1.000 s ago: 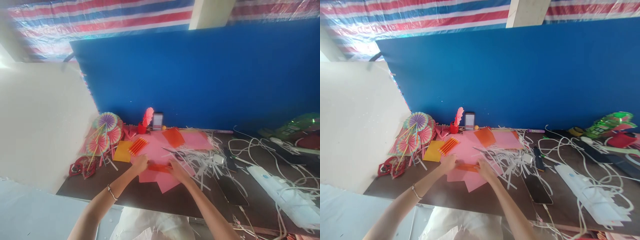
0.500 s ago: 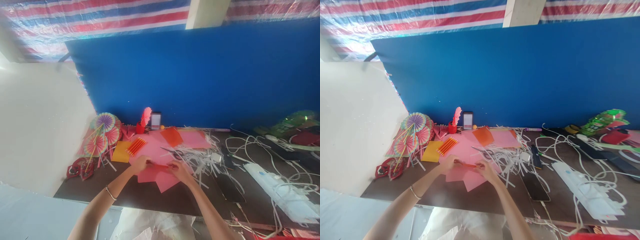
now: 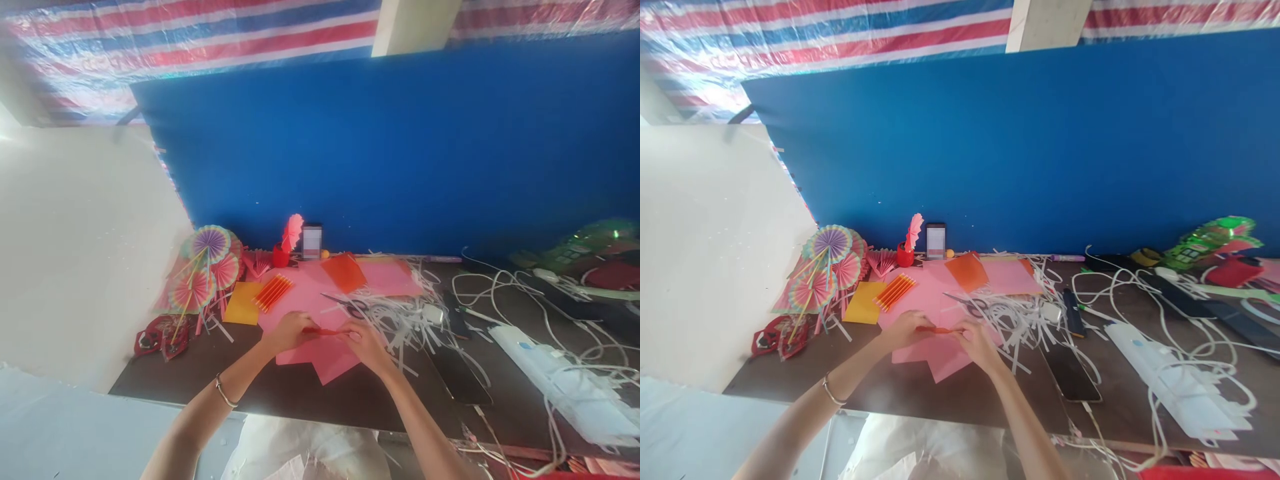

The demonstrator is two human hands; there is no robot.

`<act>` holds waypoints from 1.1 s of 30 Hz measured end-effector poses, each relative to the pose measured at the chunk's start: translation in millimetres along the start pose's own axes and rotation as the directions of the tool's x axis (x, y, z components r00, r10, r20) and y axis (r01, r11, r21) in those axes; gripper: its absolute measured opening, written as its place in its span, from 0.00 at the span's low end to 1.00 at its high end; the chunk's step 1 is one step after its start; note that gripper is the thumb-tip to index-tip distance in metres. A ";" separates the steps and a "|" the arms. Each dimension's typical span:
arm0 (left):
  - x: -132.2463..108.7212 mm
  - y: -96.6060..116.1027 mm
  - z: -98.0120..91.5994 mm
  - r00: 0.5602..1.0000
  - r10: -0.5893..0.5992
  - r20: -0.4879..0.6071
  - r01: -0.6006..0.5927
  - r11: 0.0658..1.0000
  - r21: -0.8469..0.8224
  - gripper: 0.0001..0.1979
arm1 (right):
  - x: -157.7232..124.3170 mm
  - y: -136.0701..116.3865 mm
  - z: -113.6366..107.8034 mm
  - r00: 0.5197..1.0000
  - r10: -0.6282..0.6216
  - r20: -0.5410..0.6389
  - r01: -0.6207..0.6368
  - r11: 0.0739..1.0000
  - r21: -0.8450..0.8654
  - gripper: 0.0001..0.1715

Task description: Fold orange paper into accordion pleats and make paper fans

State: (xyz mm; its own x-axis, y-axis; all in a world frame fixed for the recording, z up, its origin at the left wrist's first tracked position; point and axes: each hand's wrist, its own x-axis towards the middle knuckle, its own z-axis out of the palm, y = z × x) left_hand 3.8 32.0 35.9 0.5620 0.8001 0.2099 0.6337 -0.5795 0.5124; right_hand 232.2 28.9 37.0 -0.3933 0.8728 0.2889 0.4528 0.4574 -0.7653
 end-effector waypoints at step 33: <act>-8.5 -14.7 -43.0 0.978 -0.105 0.181 0.138 0.974 -0.179 0.09 | 18.1 -14.8 -31.1 0.973 0.126 0.193 -0.081 0.971 -0.223 0.09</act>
State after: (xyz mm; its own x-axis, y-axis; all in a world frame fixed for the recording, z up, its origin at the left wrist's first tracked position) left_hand -33.2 40.4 62.4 0.5795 0.8149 0.0005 0.5995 -0.4267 0.6772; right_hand 243.2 43.2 71.4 -0.4800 0.8741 0.0740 0.6505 0.4112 -0.6385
